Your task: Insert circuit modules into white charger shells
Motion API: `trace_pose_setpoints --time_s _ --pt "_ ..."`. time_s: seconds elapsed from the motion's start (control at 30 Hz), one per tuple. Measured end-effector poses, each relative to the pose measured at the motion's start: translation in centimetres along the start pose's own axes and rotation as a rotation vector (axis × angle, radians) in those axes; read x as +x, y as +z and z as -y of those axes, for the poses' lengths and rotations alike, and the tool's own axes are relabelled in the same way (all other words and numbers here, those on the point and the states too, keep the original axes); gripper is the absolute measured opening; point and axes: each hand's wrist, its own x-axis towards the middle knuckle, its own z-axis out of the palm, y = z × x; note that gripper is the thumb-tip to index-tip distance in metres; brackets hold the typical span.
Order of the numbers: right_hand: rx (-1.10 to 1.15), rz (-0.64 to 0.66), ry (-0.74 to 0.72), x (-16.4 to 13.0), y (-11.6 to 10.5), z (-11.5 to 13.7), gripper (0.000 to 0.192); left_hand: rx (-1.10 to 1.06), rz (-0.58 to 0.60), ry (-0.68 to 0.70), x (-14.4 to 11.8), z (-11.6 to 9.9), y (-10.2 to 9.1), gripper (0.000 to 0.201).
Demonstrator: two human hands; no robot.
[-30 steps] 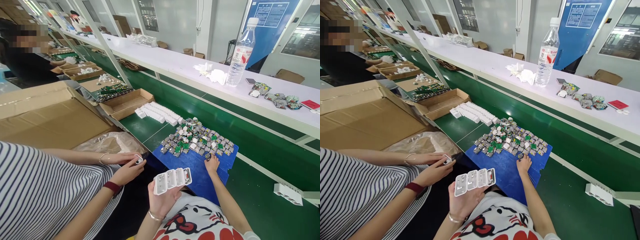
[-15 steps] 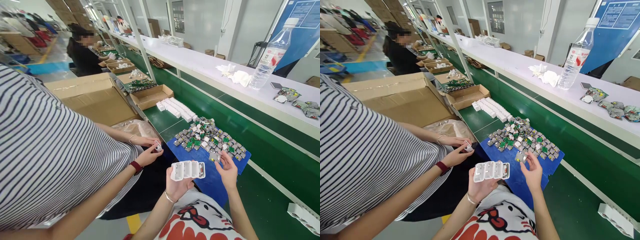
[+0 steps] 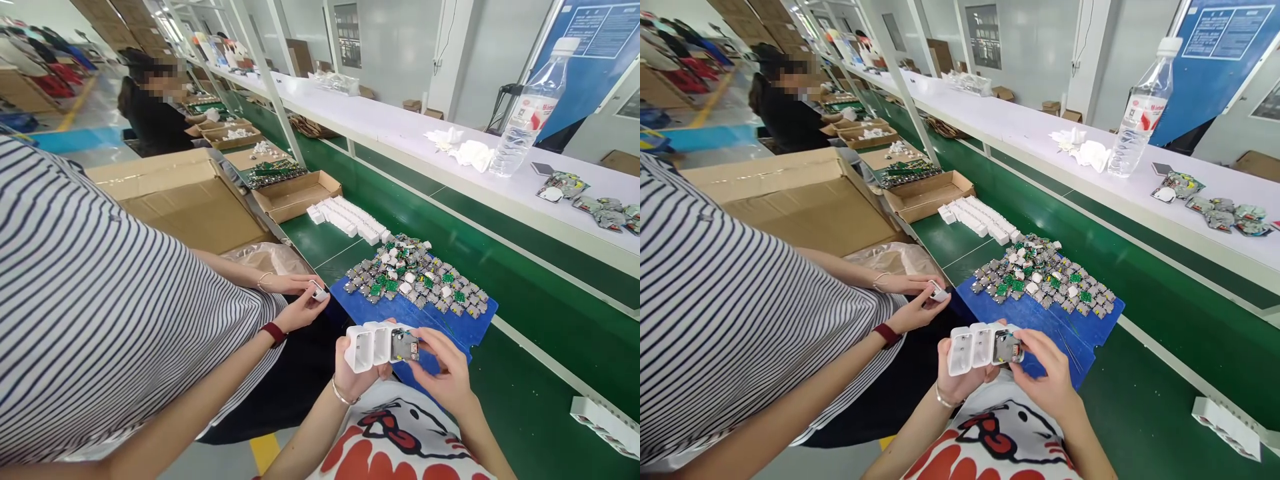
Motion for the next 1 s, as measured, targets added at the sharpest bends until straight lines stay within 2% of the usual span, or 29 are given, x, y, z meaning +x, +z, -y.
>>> trace_pose_setpoints --time_s 0.33,0.6,0.77,0.87,1.0 --pt "-0.205 0.006 -0.095 0.1 0.2 0.7 0.066 0.024 -0.031 0.021 -0.1 -0.1 0.3 0.060" --pt "-0.274 0.065 -0.060 0.4 -0.5 1.5 0.068 0.033 -0.049 0.026 0.3 0.0 0.9 0.059" --pt "-0.254 0.067 -0.042 0.5 -0.1 1.8 0.065 0.023 -0.048 0.018 0.2 0.1 1.1 0.057" --pt "-0.150 0.083 0.023 0.7 -0.1 1.7 0.060 -0.007 -0.045 0.006 0.1 0.2 1.1 0.058" --pt "0.064 0.033 0.275 1.1 -0.4 0.7 0.040 -0.065 -0.055 -0.012 0.4 0.3 0.9 0.054"
